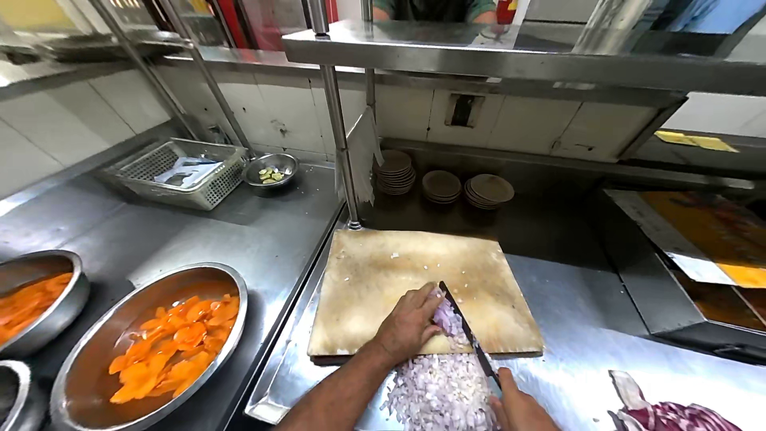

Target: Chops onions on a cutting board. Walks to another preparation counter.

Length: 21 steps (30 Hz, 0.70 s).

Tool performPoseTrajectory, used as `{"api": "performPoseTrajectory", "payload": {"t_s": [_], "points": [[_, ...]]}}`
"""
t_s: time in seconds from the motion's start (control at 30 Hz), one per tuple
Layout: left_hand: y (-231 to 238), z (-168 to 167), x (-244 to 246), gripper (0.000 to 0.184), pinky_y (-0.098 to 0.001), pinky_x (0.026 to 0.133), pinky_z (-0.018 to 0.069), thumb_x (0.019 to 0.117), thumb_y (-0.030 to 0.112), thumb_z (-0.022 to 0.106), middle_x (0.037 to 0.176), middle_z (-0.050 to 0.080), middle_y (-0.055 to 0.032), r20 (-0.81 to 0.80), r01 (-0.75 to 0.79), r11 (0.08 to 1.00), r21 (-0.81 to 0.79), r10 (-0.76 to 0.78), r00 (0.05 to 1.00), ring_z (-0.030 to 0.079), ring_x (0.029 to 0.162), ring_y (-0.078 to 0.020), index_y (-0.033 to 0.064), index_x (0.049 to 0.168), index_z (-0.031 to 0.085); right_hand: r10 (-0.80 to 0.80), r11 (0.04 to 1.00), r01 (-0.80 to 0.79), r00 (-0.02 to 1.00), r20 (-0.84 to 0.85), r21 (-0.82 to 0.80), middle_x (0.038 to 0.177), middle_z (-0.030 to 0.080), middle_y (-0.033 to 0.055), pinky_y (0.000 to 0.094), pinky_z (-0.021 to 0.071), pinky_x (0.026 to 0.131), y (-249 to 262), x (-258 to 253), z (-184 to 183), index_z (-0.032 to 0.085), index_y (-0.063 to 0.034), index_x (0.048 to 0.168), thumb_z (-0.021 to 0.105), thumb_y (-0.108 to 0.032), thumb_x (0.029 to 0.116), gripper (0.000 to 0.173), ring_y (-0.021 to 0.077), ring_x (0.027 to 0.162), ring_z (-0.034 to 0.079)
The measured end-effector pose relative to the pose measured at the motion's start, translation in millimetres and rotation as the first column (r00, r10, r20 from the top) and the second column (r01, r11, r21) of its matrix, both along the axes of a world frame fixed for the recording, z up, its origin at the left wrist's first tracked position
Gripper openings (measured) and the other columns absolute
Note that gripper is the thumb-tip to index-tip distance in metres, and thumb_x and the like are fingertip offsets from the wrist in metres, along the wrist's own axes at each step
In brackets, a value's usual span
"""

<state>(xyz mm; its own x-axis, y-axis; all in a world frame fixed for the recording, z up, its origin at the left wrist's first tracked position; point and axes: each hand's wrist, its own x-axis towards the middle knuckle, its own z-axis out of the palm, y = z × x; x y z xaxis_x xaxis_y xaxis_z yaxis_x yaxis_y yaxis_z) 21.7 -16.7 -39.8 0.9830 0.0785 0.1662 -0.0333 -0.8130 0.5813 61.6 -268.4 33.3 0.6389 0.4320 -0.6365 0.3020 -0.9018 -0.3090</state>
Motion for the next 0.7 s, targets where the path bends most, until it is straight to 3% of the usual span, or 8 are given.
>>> {"api": "performPoseTrajectory", "payload": {"t_s": [0.07, 0.13, 0.23, 0.33, 0.43, 0.6, 0.7], "points": [[3.9, 0.8, 0.9, 0.048, -0.0457, 0.121, 0.0341, 0.1028, 0.037, 0.058, 0.156, 0.048, -0.0117, -0.041, 0.044, 0.999, -0.014, -0.045, 0.998, 0.044, 0.145, -0.0305, 0.0098, 0.143, 0.060, -0.026, 0.998, 0.026, 1.000, -0.001, 0.058, 0.104, 0.069, 0.0285, 0.0606, 0.0550, 0.087, 1.7, 7.0, -23.6, 0.034, 0.0016, 0.150, 0.050, -0.027, 0.1076, 0.054, 0.0454, 0.098, 0.070], [7.5, 1.3, -5.1, 0.044, -0.0434, 0.122, 0.0333, 0.1068, 0.035, 0.050, 0.153, 0.052, -0.0134, -0.018, 0.079, 0.996, -0.034, -0.080, 0.997, 0.045, 0.145, -0.0294, 0.0077, 0.139, 0.063, -0.007, 0.998, 0.009, 1.000, -0.026, 0.064, 0.104, 0.068, 0.0281, 0.0609, 0.0548, 0.087, 0.3, 18.3, -14.3, 0.033, -0.0002, 0.152, 0.050, -0.028, 0.1078, 0.055, 0.0444, 0.096, 0.070], [13.2, -3.3, -14.7, 0.038, -0.0396, 0.118, 0.0405, 0.1088, 0.031, 0.048, 0.142, 0.062, -0.0162, 0.118, 0.110, 0.993, -0.034, -0.105, 0.987, 0.055, 0.137, -0.0284, 0.0061, 0.126, 0.071, 0.048, 0.999, -0.049, 0.998, -0.032, -0.013, 0.104, 0.069, 0.0268, 0.0608, 0.0540, 0.085, -4.0, 13.2, 23.4, 0.038, -0.0028, 0.148, 0.049, -0.031, 0.1080, 0.050, 0.0440, 0.097, 0.070], [15.8, -9.6, -23.8, 0.031, -0.0392, 0.115, 0.0446, 0.1073, 0.023, 0.052, 0.135, 0.066, -0.0167, 0.207, 0.148, 0.989, 0.010, -0.147, 0.967, 0.059, 0.133, -0.0278, 0.0041, 0.115, 0.074, 0.046, 0.999, -0.046, 0.999, -0.019, -0.008, 0.105, 0.069, 0.0279, 0.0614, 0.0541, 0.088, 5.8, -6.8, 4.3, 0.037, -0.0011, 0.149, 0.047, -0.029, 0.1085, 0.051, 0.0458, 0.100, 0.070], [16.6, -13.3, -22.7, 0.027, -0.0383, 0.114, 0.0461, 0.1057, 0.021, 0.054, 0.129, 0.069, -0.0154, 0.256, 0.172, 0.980, 0.097, -0.191, 0.948, 0.062, 0.129, -0.0268, 0.0036, 0.109, 0.075, 0.034, 0.999, -0.034, 0.999, 0.002, 0.014, 0.106, 0.070, 0.0259, 0.0594, 0.0551, 0.088, 16.0, -0.7, -17.6, 0.033, -0.0032, 0.153, 0.048, -0.030, 0.1081, 0.054, 0.0432, 0.100, 0.071], [16.1, -17.4, -24.0, 0.031, -0.0413, 0.111, 0.0481, 0.1054, 0.026, 0.055, 0.122, 0.072, -0.0142, 0.280, 0.180, 0.960, 0.213, -0.236, 0.930, 0.064, 0.125, -0.0278, 0.0027, 0.100, 0.074, 0.093, 0.994, -0.094, 0.996, -0.015, -0.048, 0.105, 0.069, 0.0288, 0.0626, 0.0538, 0.086, 7.1, -6.6, 22.0, 0.039, -0.0019, 0.148, 0.048, -0.029, 0.1082, 0.049, 0.0473, 0.099, 0.069], [10.4, -19.9, -21.5, 0.034, -0.0402, 0.107, 0.0507, 0.1061, 0.028, 0.053, 0.112, 0.073, -0.0122, 0.313, 0.160, 0.949, 0.272, -0.245, 0.918, 0.067, 0.118, -0.0264, 0.0042, 0.089, 0.070, 0.058, 0.998, -0.058, 0.998, 0.012, -0.030, 0.105, 0.070, 0.0268, 0.0612, 0.0550, 0.087, 15.0, -20.0, -14.3, 0.038, -0.0018, 0.148, 0.047, -0.030, 0.1083, 0.049, 0.0453, 0.100, 0.071]]}}
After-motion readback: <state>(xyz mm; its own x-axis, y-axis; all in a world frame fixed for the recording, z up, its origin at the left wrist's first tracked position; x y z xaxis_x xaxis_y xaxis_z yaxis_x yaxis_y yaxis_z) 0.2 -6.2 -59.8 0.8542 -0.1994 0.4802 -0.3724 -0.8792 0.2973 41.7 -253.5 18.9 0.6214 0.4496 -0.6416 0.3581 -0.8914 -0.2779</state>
